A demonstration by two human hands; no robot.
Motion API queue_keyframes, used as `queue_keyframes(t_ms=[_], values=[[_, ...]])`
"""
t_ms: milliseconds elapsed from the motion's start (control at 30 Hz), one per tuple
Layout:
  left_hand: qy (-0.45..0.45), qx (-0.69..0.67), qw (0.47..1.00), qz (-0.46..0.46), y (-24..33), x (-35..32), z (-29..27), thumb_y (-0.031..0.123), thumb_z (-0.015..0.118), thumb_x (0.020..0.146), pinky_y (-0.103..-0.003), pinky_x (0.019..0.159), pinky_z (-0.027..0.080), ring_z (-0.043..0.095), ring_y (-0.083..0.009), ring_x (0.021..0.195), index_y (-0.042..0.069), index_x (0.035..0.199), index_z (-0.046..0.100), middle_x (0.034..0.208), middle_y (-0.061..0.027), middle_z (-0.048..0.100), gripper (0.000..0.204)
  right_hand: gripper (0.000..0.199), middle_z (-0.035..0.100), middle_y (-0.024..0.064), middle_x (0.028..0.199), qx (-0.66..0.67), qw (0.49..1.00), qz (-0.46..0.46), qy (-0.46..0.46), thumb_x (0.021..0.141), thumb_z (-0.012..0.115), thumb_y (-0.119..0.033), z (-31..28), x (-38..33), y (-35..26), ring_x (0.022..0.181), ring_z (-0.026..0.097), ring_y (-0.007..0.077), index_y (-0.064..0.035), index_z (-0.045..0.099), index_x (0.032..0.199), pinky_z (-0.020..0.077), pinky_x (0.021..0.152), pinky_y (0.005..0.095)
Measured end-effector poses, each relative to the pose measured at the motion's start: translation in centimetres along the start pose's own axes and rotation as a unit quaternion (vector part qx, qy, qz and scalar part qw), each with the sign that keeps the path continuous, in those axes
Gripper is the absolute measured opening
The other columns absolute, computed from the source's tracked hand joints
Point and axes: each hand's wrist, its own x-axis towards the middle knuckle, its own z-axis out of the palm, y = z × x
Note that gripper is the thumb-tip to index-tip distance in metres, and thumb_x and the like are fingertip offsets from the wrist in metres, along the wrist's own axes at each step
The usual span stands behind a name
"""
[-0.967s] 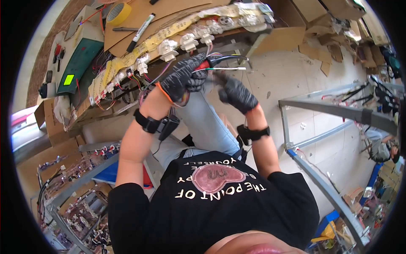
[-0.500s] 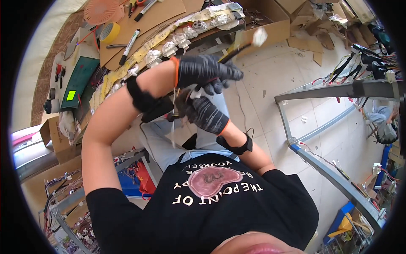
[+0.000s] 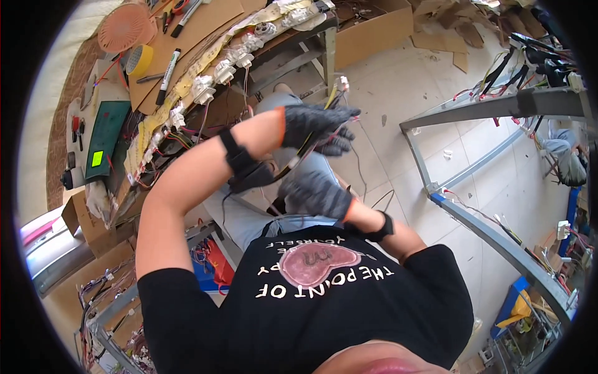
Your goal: Connect electrical wire harnesses to a series of components mounted on a workbench strip.
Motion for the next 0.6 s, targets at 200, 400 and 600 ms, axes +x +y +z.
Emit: queue_keyframes(t_ms=[200, 400, 600], values=[[0.042, 0.086, 0.995, -0.012, 2.1, 4.2, -1.9, 0.036, 0.052, 0.089, -0.022, 0.044, 0.036, 0.041, -0.0062, 0.052, 0.016, 0.127, 0.045, 0.076, -0.0017, 0.053, 0.044, 0.025, 0.060, 0.0148, 0.095, 0.148, 0.883, -0.018, -0.445, 0.084, 0.051, -0.018, 1.2, 4.4, -1.8, 0.087, 0.058, 0.0192, 0.0001, 0.058, 0.101, 0.0456, 0.079, 0.0337], [0.162, 0.246, 0.936, 0.194, -0.9, -0.2, -1.8, 0.013, 0.047, 0.089, -0.019, 0.042, 0.030, 0.039, -0.0048, 0.048, 0.017, 0.121, 0.051, 0.066, 0.0033, 0.049, 0.032, 0.070, 0.048, 0.0203, 0.123, 0.752, 0.647, 0.084, 0.095, 0.084, 0.041, -0.057, -9.6, 3.9, 7.2, 0.117, 0.043, 0.0380, 0.0014, 0.045, 0.122, 0.0347, 0.098, 0.0478], [0.045, 0.185, 0.961, 0.200, -3.7, -0.5, -0.2, 0.015, 0.044, 0.092, -0.016, 0.045, 0.032, 0.039, -0.0033, 0.050, 0.014, 0.119, 0.052, 0.073, 0.0006, 0.054, 0.029, 0.048, 0.057, 0.0117, 0.102, 0.652, 0.626, 0.169, 0.393, 0.093, 0.039, -0.035, -14.1, 7.5, 14.2, 0.090, 0.054, 0.0244, 0.0011, 0.039, 0.124, 0.0459, 0.079, 0.0314]])
